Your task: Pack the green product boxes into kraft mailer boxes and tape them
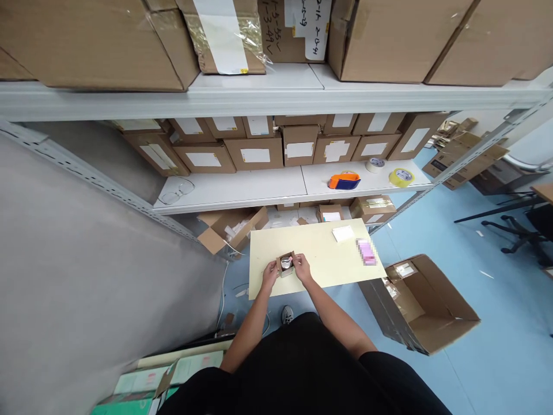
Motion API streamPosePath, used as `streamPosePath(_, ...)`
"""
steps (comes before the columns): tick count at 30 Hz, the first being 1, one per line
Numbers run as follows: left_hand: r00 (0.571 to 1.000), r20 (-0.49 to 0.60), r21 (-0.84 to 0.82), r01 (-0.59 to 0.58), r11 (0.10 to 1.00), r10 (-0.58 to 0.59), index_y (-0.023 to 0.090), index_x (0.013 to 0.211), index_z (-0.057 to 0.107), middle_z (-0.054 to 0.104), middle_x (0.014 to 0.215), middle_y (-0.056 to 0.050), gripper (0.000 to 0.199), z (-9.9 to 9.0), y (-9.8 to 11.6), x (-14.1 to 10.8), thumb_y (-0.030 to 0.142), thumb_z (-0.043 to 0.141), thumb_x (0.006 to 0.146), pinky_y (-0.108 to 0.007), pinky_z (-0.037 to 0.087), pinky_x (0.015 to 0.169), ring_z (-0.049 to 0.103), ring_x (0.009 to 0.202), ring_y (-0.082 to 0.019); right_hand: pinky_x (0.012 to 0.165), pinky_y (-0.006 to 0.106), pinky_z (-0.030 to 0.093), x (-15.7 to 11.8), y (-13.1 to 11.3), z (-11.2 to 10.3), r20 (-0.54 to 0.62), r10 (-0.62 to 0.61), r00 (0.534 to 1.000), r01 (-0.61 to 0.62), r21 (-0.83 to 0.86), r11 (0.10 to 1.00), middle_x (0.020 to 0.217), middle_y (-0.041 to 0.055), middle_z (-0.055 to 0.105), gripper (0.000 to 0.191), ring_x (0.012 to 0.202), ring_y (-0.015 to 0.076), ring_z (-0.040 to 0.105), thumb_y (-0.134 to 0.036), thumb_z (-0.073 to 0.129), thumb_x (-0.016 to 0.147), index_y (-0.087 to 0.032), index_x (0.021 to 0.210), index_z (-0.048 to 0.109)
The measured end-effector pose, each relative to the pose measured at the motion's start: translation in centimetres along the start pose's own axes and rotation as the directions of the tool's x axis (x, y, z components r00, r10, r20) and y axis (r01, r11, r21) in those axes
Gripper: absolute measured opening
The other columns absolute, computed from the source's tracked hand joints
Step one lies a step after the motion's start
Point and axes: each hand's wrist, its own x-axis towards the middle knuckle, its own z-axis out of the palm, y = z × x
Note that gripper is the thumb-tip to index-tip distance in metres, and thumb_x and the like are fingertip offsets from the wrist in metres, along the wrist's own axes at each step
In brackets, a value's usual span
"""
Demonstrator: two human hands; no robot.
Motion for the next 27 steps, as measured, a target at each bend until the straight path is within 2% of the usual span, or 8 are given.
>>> streamPosePath(2,1.000,-0.023,-0.034,0.015,0.999,-0.016,0.019,0.125,0.064,0.074,0.122,-0.015,0.050,0.6,0.0,0.0,0.055,0.062,0.091,-0.038,0.060,0.087,0.074,0.106,-0.025,0.077,0.031,0.053,-0.3,-0.2,0.6,0.061,-0.045,0.997,0.042,0.061,0.997,0.096,0.0025,0.075,0.043,0.088,0.0210,0.069,-0.064,0.059,0.082,-0.026,0.101,0.061)
streamPosePath(6,0.999,-0.006,-0.079,0.035,0.996,-0.035,0.020,0.131,0.060,0.073,0.125,-0.015,0.054,0.8,0.1,0.5,0.047,0.073,0.086,-0.041,0.056,0.098,0.074,0.108,-0.025,0.084,0.034,0.054,-0.3,0.1,0.5,0.130,-0.088,0.988,0.087,0.013,0.996,0.102,0.0047,0.074,0.037,0.098,0.0242,0.069,-0.061,0.062,0.080,-0.025,0.086,0.066)
streamPosePath(8,0.999,0.020,-0.080,0.037,0.996,-0.036,0.020,0.132,0.061,0.073,0.127,-0.015,0.053,0.7,0.0,0.6,0.044,0.073,0.086,-0.041,0.055,0.100,0.072,0.112,-0.025,0.082,0.034,0.055,-0.1,0.7,0.1,0.098,-0.029,0.995,0.031,-0.013,0.999,0.094,0.0049,0.074,0.039,0.094,0.0245,0.068,-0.063,0.065,0.078,-0.024,0.081,0.065)
streamPosePath(11,0.999,0.029,-0.048,0.030,0.998,-0.029,0.021,0.137,0.060,0.071,0.133,-0.013,0.054,0.8,-0.1,0.3,0.044,0.068,0.089,-0.041,0.053,0.103,0.068,0.123,-0.026,0.076,0.032,0.054,0.0,1.5,-0.3,0.049,0.124,0.991,-0.125,0.011,0.992,0.089,0.0030,0.072,0.045,0.086,0.0218,0.067,-0.062,0.072,0.072,-0.023,0.093,0.065)
streamPosePath(14,1.000,0.031,0.003,0.001,1.000,-0.001,0.024,0.143,0.058,0.072,0.133,-0.008,0.054,0.9,-0.1,0.0,0.047,0.059,0.094,-0.042,0.051,0.105,0.065,0.128,-0.026,0.076,0.030,0.053,0.0,1.8,0.4,0.150,0.200,0.968,-0.213,0.074,0.974,0.094,0.0027,0.074,0.047,0.086,0.0196,0.067,-0.061,0.067,0.078,-0.023,0.106,0.066)
streamPosePath(18,0.999,-0.005,0.033,-0.034,0.999,0.034,0.024,0.139,0.064,0.077,0.120,-0.005,0.050,-0.4,0.5,1.7,0.049,0.050,0.098,-0.040,0.053,0.102,0.069,0.119,-0.026,0.081,0.030,0.053,1.6,0.4,3.5,0.219,0.156,0.963,-0.185,0.121,0.975,0.104,0.0044,0.074,0.045,0.094,0.0196,0.067,-0.062,0.059,0.084,-0.024,0.108,0.066)
streamPosePath(24,0.989,-0.146,0.032,-0.035,0.999,0.040,0.023,0.139,0.062,0.076,0.119,-0.006,0.052,-5.5,2.1,9.0,0.054,0.049,0.099,-0.040,0.051,0.103,0.069,0.117,-0.026,0.084,0.031,0.054,7.7,-3.7,10.4,0.323,0.101,0.941,-0.149,0.127,0.981,0.106,0.0032,0.074,0.045,0.094,0.0183,0.068,-0.063,0.060,0.085,-0.026,0.110,0.069)
streamPosePath(27,0.984,-0.162,0.039,-0.064,0.997,0.069,0.020,0.138,0.061,0.076,0.119,-0.010,0.056,-7.2,2.6,11.6,0.058,0.053,0.097,-0.041,0.051,0.102,0.068,0.115,-0.027,0.085,0.032,0.055,10.0,-5.1,12.7,0.347,0.102,0.932,-0.147,0.106,0.983,0.107,0.0038,0.074,0.043,0.096,0.0190,0.068,-0.061,0.059,0.086,-0.026,0.111,0.069)
